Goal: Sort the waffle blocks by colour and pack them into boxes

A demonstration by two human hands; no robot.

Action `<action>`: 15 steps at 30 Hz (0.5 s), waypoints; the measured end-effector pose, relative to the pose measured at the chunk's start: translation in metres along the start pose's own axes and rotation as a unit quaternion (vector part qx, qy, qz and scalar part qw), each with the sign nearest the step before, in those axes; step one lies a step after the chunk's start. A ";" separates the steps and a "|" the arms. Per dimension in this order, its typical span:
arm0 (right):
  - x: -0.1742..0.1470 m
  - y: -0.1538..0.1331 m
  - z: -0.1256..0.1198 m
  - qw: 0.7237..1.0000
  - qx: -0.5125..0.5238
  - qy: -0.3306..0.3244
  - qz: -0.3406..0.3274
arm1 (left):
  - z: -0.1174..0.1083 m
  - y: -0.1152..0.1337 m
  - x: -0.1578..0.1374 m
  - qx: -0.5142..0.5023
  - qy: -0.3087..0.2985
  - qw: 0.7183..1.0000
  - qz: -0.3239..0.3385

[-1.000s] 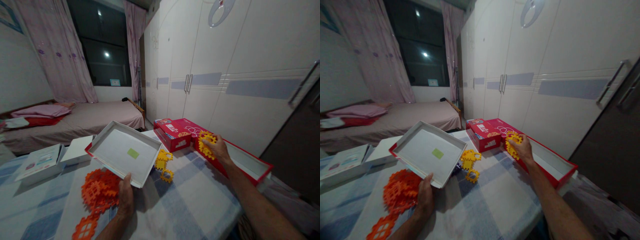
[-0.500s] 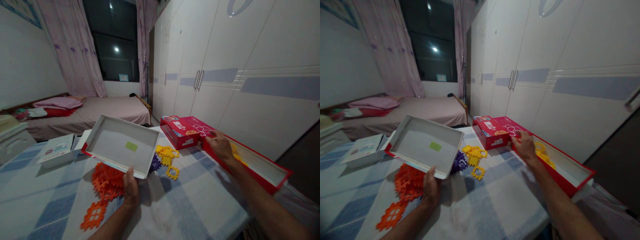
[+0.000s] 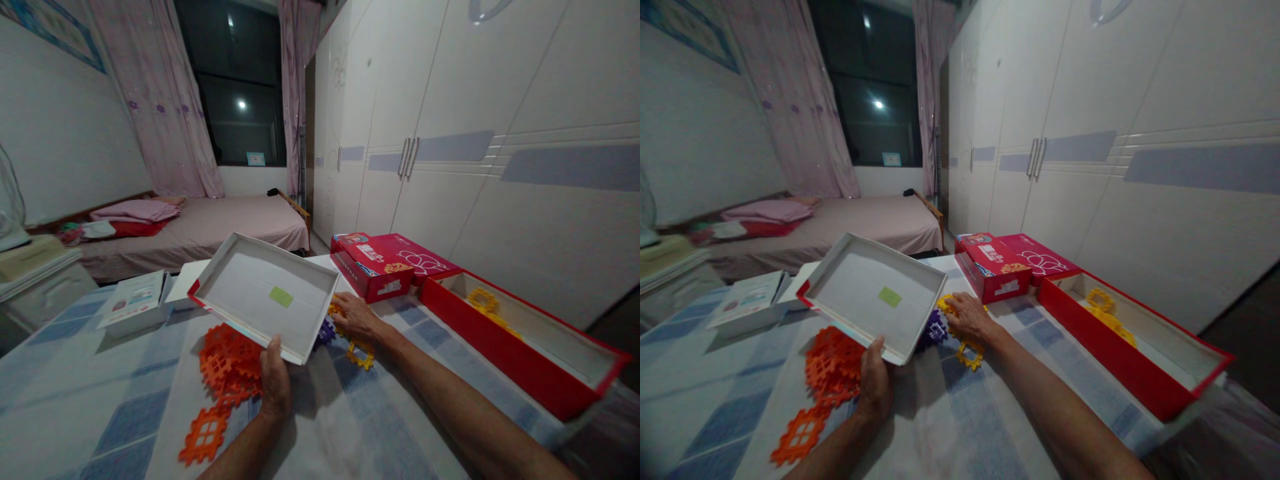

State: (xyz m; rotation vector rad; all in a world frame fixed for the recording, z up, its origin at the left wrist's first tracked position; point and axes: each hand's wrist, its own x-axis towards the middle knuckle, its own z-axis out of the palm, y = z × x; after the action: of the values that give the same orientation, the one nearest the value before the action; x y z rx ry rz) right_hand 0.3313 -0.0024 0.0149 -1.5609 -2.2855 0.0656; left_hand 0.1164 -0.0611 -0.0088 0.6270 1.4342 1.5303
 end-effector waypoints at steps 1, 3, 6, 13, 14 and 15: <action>-0.003 0.001 -0.001 1.000 -0.002 -0.005 0.009 | 0.000 0.002 -0.001 0.005 0.005 1.000 -0.001; -0.012 0.003 -0.003 0.999 -0.010 -0.009 0.034 | 0.001 0.004 -0.002 0.014 0.014 1.000 0.001; -0.024 0.004 -0.007 0.997 -0.013 0.022 0.072 | 0.001 0.005 -0.003 0.018 0.021 1.000 0.005; -0.045 0.012 -0.006 0.985 0.045 0.101 0.134 | 0.001 0.008 -0.007 0.020 0.012 1.000 0.009; -0.047 0.014 -0.006 0.983 0.051 0.106 0.143 | 0.001 0.009 -0.007 0.021 0.012 1.000 0.007; -0.048 0.015 -0.006 0.980 0.058 0.112 0.152 | 0.000 0.009 -0.007 0.023 0.010 1.000 0.006</action>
State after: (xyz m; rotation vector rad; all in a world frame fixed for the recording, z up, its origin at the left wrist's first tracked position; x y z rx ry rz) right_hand 0.3621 -0.0411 0.0039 -1.7451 -1.8274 0.0949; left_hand 0.1176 -0.0661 0.0012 0.6505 1.4876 1.5205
